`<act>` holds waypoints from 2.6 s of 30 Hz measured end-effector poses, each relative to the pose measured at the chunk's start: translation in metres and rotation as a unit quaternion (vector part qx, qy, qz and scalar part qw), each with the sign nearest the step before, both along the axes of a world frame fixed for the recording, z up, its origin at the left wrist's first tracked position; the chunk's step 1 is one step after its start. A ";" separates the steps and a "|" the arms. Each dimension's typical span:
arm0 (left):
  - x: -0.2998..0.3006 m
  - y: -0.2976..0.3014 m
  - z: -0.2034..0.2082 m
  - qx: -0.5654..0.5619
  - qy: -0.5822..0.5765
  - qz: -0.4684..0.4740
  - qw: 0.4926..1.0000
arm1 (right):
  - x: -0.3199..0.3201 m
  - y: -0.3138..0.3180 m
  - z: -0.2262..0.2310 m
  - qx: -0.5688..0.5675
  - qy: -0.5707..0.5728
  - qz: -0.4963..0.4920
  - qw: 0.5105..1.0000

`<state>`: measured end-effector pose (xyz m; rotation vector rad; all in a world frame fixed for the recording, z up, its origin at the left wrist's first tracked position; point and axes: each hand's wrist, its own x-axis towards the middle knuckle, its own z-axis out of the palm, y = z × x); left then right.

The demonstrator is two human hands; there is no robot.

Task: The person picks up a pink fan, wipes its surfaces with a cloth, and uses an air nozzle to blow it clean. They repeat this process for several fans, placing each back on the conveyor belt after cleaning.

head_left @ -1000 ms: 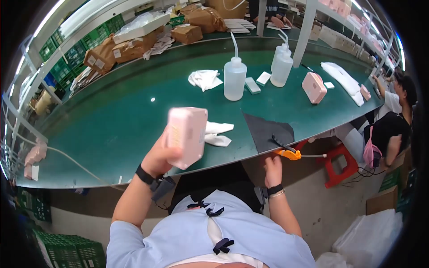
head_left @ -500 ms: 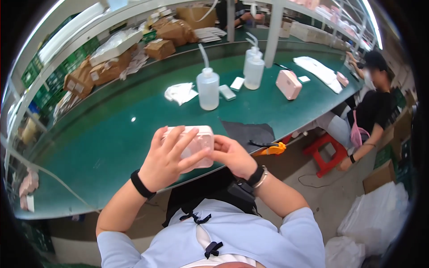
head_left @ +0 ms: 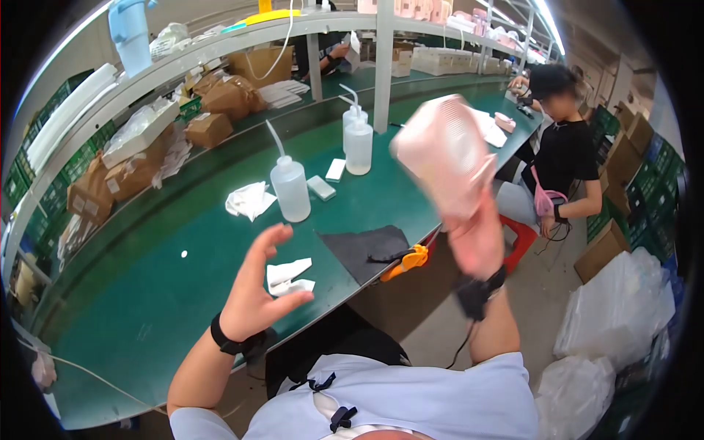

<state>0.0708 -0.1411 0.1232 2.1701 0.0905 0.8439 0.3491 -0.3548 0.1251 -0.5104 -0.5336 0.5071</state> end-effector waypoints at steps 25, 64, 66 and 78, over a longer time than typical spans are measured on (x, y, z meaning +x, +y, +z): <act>-0.227 0.027 -0.142 -0.302 -0.133 0.407 0.852 | 0.344 0.086 -0.156 0.024 0.475 0.152 0.866; -0.227 0.013 -0.145 0.028 0.006 0.612 0.790 | -0.109 0.129 -0.110 -0.309 -0.464 0.117 0.822; -0.229 0.013 -0.144 0.022 0.013 0.602 0.798 | -0.097 0.125 -0.111 -0.284 -0.165 0.345 0.879; -0.134 -0.018 -0.031 -0.080 0.085 0.276 0.954 | -0.085 0.122 -0.094 -0.231 -0.028 0.462 0.856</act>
